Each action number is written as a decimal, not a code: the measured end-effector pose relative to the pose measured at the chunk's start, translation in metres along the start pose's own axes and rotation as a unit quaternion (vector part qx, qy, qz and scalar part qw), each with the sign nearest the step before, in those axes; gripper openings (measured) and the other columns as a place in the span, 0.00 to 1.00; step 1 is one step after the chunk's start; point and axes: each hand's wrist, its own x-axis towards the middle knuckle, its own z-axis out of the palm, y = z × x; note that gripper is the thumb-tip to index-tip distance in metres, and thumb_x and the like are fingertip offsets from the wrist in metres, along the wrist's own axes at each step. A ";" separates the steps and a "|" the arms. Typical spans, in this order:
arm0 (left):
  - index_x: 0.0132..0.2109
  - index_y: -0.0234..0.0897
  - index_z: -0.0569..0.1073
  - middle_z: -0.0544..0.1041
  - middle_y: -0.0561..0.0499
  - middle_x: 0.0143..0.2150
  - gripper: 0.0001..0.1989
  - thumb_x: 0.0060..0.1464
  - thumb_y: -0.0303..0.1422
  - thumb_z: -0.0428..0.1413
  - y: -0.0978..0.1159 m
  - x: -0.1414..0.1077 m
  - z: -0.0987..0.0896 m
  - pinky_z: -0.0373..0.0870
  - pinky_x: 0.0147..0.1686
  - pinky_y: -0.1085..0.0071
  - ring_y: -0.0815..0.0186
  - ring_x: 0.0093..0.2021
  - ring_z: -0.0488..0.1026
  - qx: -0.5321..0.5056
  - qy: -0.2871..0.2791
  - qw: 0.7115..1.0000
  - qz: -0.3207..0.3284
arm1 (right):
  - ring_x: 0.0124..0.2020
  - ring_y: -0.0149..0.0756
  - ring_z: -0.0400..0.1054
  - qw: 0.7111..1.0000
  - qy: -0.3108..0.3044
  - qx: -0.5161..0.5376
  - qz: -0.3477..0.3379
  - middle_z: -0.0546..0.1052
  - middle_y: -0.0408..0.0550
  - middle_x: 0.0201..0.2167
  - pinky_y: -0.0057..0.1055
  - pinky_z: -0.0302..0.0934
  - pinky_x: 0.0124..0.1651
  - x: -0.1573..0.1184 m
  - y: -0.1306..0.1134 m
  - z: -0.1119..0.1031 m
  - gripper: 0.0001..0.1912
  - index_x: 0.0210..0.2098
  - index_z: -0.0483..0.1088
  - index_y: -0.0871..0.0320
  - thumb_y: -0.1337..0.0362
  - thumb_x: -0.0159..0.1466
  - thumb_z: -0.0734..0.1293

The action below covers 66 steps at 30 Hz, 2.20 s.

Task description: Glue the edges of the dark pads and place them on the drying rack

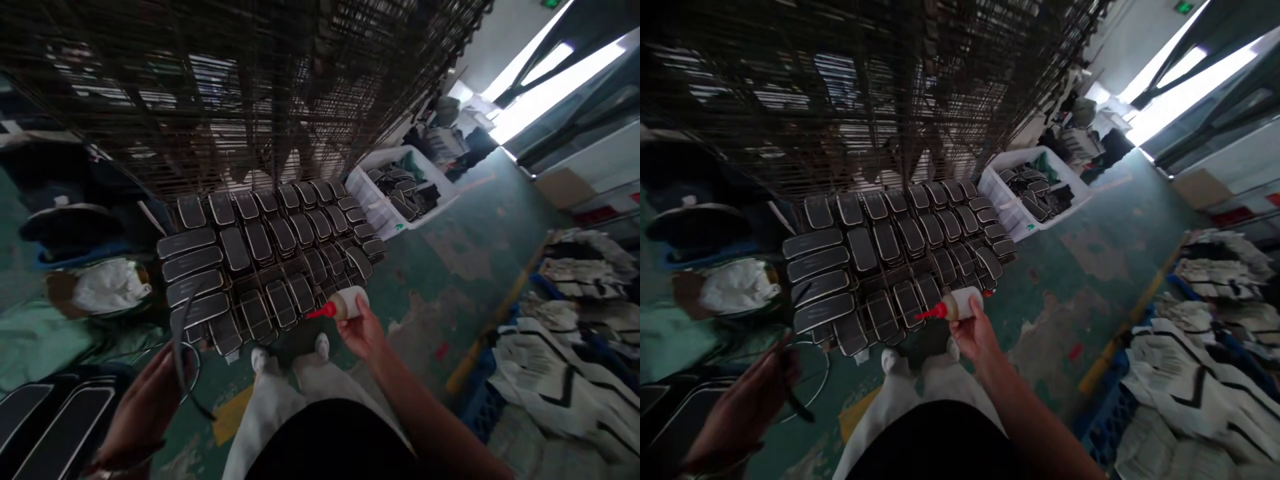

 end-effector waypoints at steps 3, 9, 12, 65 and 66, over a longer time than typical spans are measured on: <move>0.39 0.39 0.81 0.83 0.52 0.35 0.16 0.39 0.29 0.71 0.002 0.000 0.053 0.77 0.30 0.76 0.64 0.33 0.79 -0.059 -0.002 0.998 0.008 | 0.28 0.34 0.76 0.997 -0.014 0.026 -0.068 0.83 0.44 0.34 0.24 0.62 0.18 -0.009 -0.064 -0.011 0.10 0.41 0.74 0.56 0.60 0.64 0.74; 0.35 0.34 0.79 0.81 0.51 0.30 0.11 0.42 0.21 0.67 0.028 -0.003 0.144 0.76 0.26 0.76 0.68 0.26 0.76 -0.006 -0.110 0.993 0.035 | 0.28 0.32 0.76 0.967 -0.030 0.008 -0.252 0.82 0.40 0.32 0.24 0.63 0.18 -0.023 -0.184 -0.029 0.09 0.40 0.75 0.54 0.57 0.64 0.73; 0.32 0.34 0.79 0.80 0.52 0.29 0.09 0.42 0.21 0.67 0.045 -0.008 0.170 0.75 0.27 0.76 0.69 0.26 0.75 0.023 -0.116 0.990 0.072 | 0.31 0.34 0.77 0.945 -0.053 -0.022 -0.321 0.83 0.42 0.34 0.26 0.70 0.24 -0.031 -0.212 -0.027 0.11 0.41 0.76 0.55 0.58 0.61 0.75; 0.40 0.37 0.85 0.85 0.45 0.37 0.09 0.51 0.32 0.65 0.088 -0.096 0.191 0.74 0.34 0.71 0.62 0.33 0.80 0.289 -0.425 0.854 0.079 | 0.35 0.40 0.77 0.848 -0.315 -0.249 -0.345 0.78 0.45 0.31 0.27 0.69 0.24 -0.078 -0.174 0.060 0.20 0.40 0.76 0.55 0.50 0.56 0.79; 0.40 0.37 0.85 0.85 0.45 0.37 0.09 0.51 0.32 0.66 0.088 -0.095 0.190 0.74 0.34 0.71 0.62 0.33 0.80 0.288 -0.424 0.855 0.081 | 0.34 0.39 0.77 0.848 -0.314 -0.249 -0.346 0.78 0.45 0.31 0.26 0.68 0.23 -0.077 -0.174 0.059 0.20 0.40 0.76 0.55 0.50 0.56 0.79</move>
